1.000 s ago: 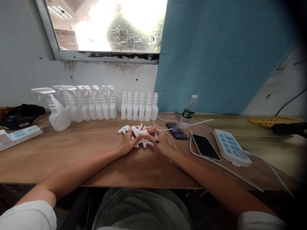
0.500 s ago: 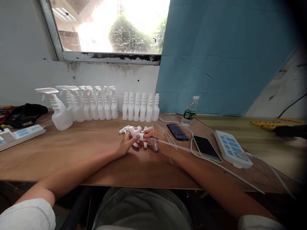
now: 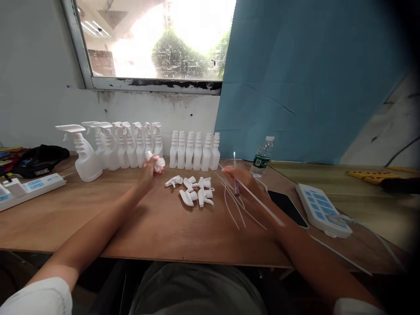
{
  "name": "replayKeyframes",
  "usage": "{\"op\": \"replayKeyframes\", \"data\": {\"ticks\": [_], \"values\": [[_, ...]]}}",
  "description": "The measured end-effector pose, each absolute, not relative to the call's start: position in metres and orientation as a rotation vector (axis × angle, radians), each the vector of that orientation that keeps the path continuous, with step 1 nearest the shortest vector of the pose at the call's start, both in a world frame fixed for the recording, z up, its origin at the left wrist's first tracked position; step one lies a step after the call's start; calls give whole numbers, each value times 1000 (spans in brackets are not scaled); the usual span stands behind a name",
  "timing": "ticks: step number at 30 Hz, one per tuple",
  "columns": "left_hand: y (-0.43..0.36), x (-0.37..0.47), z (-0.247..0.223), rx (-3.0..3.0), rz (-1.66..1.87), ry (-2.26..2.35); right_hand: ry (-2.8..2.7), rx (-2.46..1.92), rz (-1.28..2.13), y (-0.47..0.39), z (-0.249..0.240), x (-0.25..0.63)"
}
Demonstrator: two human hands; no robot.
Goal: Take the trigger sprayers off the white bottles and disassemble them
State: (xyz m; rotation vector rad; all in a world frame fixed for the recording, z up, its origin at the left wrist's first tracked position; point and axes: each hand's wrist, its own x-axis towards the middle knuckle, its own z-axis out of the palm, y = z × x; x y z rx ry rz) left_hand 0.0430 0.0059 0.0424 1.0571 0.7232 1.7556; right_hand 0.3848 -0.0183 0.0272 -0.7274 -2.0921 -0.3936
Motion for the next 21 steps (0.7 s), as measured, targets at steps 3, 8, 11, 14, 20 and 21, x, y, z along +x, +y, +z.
{"op": "replayKeyframes", "data": {"ticks": [3,8,11,14,20,21], "values": [[-1,59,36,1076,1511,640,-2190,-715,-581,2,37,414],[-17,82,11,1016,1180,572,-2343,-832,-619,7,38,433],[-25,84,3,1003,1065,499,-2247,-930,-464,0,42,429],[-34,88,1,1036,955,395,-2124,-1036,-105,-11,44,417],[-46,96,-3,1119,716,252,-2386,-1087,421,-33,36,377],[-47,96,-4,1132,686,228,-2440,-1055,470,-37,36,371]]}}
